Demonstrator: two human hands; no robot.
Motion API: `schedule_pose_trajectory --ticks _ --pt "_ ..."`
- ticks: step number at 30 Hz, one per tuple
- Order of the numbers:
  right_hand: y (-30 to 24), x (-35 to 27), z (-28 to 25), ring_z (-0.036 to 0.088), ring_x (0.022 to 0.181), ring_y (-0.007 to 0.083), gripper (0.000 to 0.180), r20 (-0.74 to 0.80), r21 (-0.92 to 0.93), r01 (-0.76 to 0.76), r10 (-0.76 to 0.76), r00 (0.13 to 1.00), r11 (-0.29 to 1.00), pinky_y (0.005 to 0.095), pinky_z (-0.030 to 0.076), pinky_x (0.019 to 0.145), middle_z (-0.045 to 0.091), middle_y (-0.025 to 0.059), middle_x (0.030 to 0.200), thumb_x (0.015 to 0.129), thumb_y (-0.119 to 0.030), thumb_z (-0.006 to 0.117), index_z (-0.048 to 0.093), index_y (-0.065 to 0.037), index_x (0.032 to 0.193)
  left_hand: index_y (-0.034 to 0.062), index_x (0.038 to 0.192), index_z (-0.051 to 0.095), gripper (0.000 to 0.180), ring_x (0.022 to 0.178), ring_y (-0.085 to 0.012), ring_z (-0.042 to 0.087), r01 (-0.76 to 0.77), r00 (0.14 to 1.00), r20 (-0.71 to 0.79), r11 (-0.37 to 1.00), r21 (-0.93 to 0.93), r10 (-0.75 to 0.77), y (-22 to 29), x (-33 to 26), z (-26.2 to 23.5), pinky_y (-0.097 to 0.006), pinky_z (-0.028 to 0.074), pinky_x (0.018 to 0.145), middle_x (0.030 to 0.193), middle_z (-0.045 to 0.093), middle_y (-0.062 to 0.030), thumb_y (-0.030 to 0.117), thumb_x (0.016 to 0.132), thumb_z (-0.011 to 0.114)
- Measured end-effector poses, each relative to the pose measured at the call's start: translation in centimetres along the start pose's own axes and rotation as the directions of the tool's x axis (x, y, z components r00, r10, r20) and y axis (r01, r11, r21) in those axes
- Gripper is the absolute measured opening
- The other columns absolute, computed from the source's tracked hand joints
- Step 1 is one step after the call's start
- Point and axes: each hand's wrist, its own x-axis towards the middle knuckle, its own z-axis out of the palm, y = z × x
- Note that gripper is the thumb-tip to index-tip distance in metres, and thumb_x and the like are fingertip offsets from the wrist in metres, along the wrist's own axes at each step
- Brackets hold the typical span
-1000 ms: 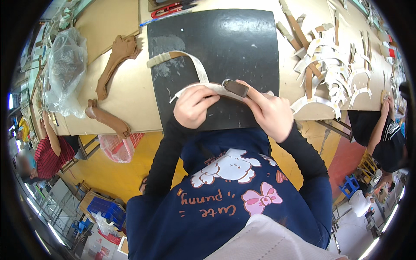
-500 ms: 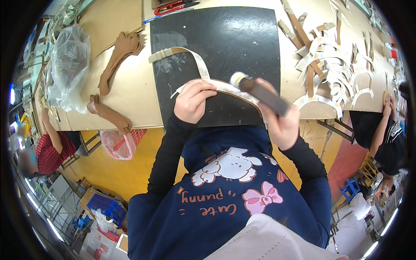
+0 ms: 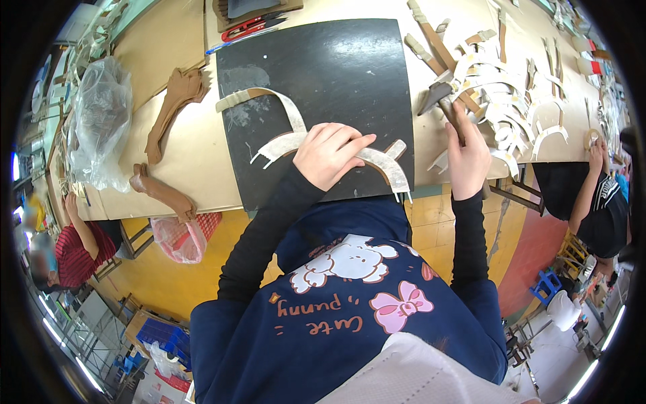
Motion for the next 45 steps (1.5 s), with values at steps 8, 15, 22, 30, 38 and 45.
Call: schedule_pose_trajectory --ticks 8,15,22,30,38,45 --pt "-1.6 -1.7 -0.3 0.063 0.108 0.0295 0.030 -0.066 0.355 0.235 -0.227 0.972 0.905 0.0357 0.048 0.095 0.065 0.0129 0.113 0.090 -0.001 0.065 0.071 -0.007 0.119 0.0050 0.101 0.072 0.018 0.089 -0.0242 0.062 0.131 0.983 0.169 0.932 -0.339 -0.077 0.9 2.1 -3.4 -0.035 0.049 0.078 0.095 0.062 -0.0071 0.006 0.083 0.074" --pt "-7.0 2.6 -0.7 0.065 0.107 0.0201 0.037 0.497 0.823 -0.565 -0.413 0.763 -0.054 0.0338 0.051 0.096 0.067 0.0138 0.119 0.104 -0.022 0.053 0.058 0.004 0.131 -0.0017 0.098 0.068 0.013 0.106 -0.0219 0.060 0.037 0.990 -0.033 0.481 -0.876 -0.138 3.5 5.7 -8.7 -0.033 0.046 0.092 0.105 0.061 -0.0100 0.010 0.096 0.063" --pt "-15.9 4.3 -1.4 0.057 0.116 0.0175 0.051 0.183 0.942 0.070 -0.679 0.711 0.327 0.0326 0.045 0.101 0.063 0.0094 0.116 0.096 -0.007 0.062 0.049 -0.003 0.145 0.0090 0.102 0.049 0.040 0.130 -0.0181 0.037 -0.249 0.892 -0.253 0.062 -0.967 -0.375 2.7 6.5 -8.8 -0.034 0.039 0.105 0.138 0.038 -0.0038 0.043 0.090 0.067" --pt "-17.7 2.7 -0.5 0.061 0.087 0.0066 0.041 0.402 0.850 -0.058 -0.572 0.715 0.524 0.0209 0.049 0.081 0.063 0.0002 0.096 0.088 0.000 0.074 0.065 -0.002 0.128 0.0090 0.143 0.042 0.054 0.126 -0.0258 0.053 -0.254 0.755 -0.192 -0.009 -0.967 -0.626 -0.9 -0.6 -10.0 -0.039 0.046 0.106 0.136 0.052 -0.0110 0.034 0.098 0.059" --pt "-17.9 2.4 -0.7 0.065 0.084 0.0138 0.033 0.248 0.727 0.362 -0.715 0.653 0.583 0.0260 0.052 0.078 0.073 0.0083 0.101 0.084 -0.002 0.076 0.071 -0.002 0.117 0.0107 0.118 0.068 0.037 0.136 -0.0326 0.045 0.043 0.859 -0.496 0.984 -0.171 -0.124 -0.2 -3.9 -14.4 -0.053 0.026 0.117 0.135 0.059 -0.0096 0.022 0.083 0.076" --pt "-17.6 1.9 -2.3 0.063 0.076 0.0184 0.033 0.162 0.583 0.547 -0.745 0.647 0.601 0.0293 0.044 0.075 0.073 0.0066 0.092 0.078 -0.003 0.080 0.074 -0.006 0.110 0.0190 0.101 0.074 0.041 0.120 -0.0268 0.058 0.044 0.934 -0.357 0.985 0.167 0.019 0.7 -1.4 -14.4 -0.062 0.007 0.121 0.096 0.068 0.0027 0.012 0.062 0.084"
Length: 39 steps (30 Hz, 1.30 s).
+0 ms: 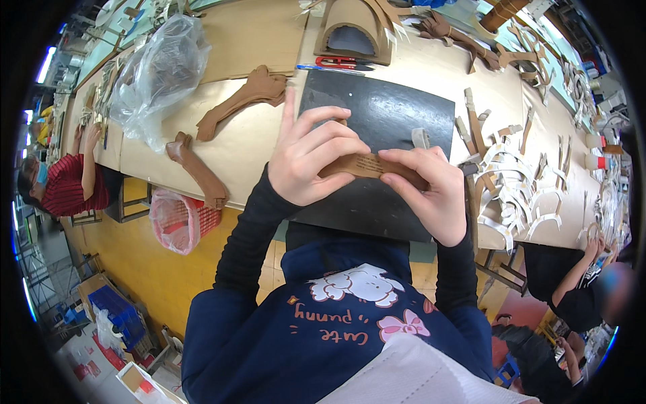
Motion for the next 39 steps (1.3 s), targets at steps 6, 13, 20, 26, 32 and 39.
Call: schedule_pose_trajectory --ticks 6,13,20,26,32,39 --pt "0.0 -0.4 -0.5 0.060 0.075 0.0180 0.036 -0.022 -0.125 0.054 -0.058 0.998 0.991 0.0293 0.041 0.075 0.070 0.0041 0.087 0.075 -0.005 0.082 0.075 -0.007 0.109 0.0194 0.098 0.076 0.037 0.107 -0.0244 0.058 -0.091 0.996 0.014 0.982 0.163 0.090 0.8 0.6 -0.2 -0.068 0.000 0.120 0.091 0.064 0.0046 0.027 0.063 0.087" --pt "0.2 -0.8 -1.0 0.057 0.078 0.0182 0.043 -0.040 -0.108 0.069 -0.073 0.997 0.992 0.0302 0.041 0.075 0.067 0.0033 0.086 0.068 -0.008 0.087 0.075 -0.006 0.109 0.0189 0.100 0.076 0.041 0.107 -0.0249 0.057 -0.089 0.996 -0.002 0.987 0.133 0.090 1.6 1.1 0.0 -0.071 -0.002 0.118 0.091 0.064 0.0052 0.031 0.063 0.086" --pt "0.4 -0.9 -0.9 0.059 0.074 0.0168 0.039 -0.117 -0.200 0.143 -0.168 0.979 0.969 0.0320 0.035 0.072 0.064 -0.0006 0.082 0.069 -0.014 0.086 0.074 -0.012 0.107 0.0177 0.093 0.077 0.034 0.107 -0.0235 0.059 -0.116 0.990 -0.053 0.973 0.201 0.129 2.2 1.5 -0.1 -0.072 -0.002 0.118 0.087 0.065 0.0057 0.021 0.059 0.079" --pt "0.0 -1.1 -0.9 0.059 0.073 0.0164 0.034 -0.156 -0.289 0.172 -0.223 0.962 0.942 0.0331 0.036 0.073 0.063 -0.0014 0.080 0.069 -0.014 0.084 0.074 -0.012 0.101 0.0190 0.085 0.075 0.026 0.105 -0.0202 0.061 -0.116 0.984 -0.107 0.963 0.244 0.146 2.8 2.1 0.2 -0.077 0.000 0.114 0.085 0.063 0.0086 0.024 0.059 0.077" --pt "0.3 -1.2 -0.5 0.060 0.071 0.0166 0.027 -0.163 -0.412 0.221 -0.310 0.937 0.884 0.0349 0.039 0.078 0.064 -0.0012 0.081 0.070 -0.014 0.082 0.074 -0.013 0.096 0.0176 0.090 0.078 0.026 0.111 -0.0200 0.063 -0.118 0.992 -0.013 0.963 0.243 0.125 3.1 1.9 0.0 -0.074 -0.001 0.116 0.087 0.068 0.0080 0.020 0.064 0.076" --pt "1.3 -1.0 -0.3 0.061 0.069 0.0180 0.010 -0.007 -0.135 0.096 -0.098 0.995 0.986 0.0343 0.041 0.085 0.068 0.0005 0.074 0.081 -0.013 0.076 0.075 -0.011 0.090 0.0145 0.101 0.079 0.016 0.117 -0.0203 0.064 0.260 0.864 0.463 0.963 -0.075 -0.198 2.6 1.8 -1.0 -0.068 0.006 0.119 0.096 0.076 -0.0010 0.021 0.087 0.073"
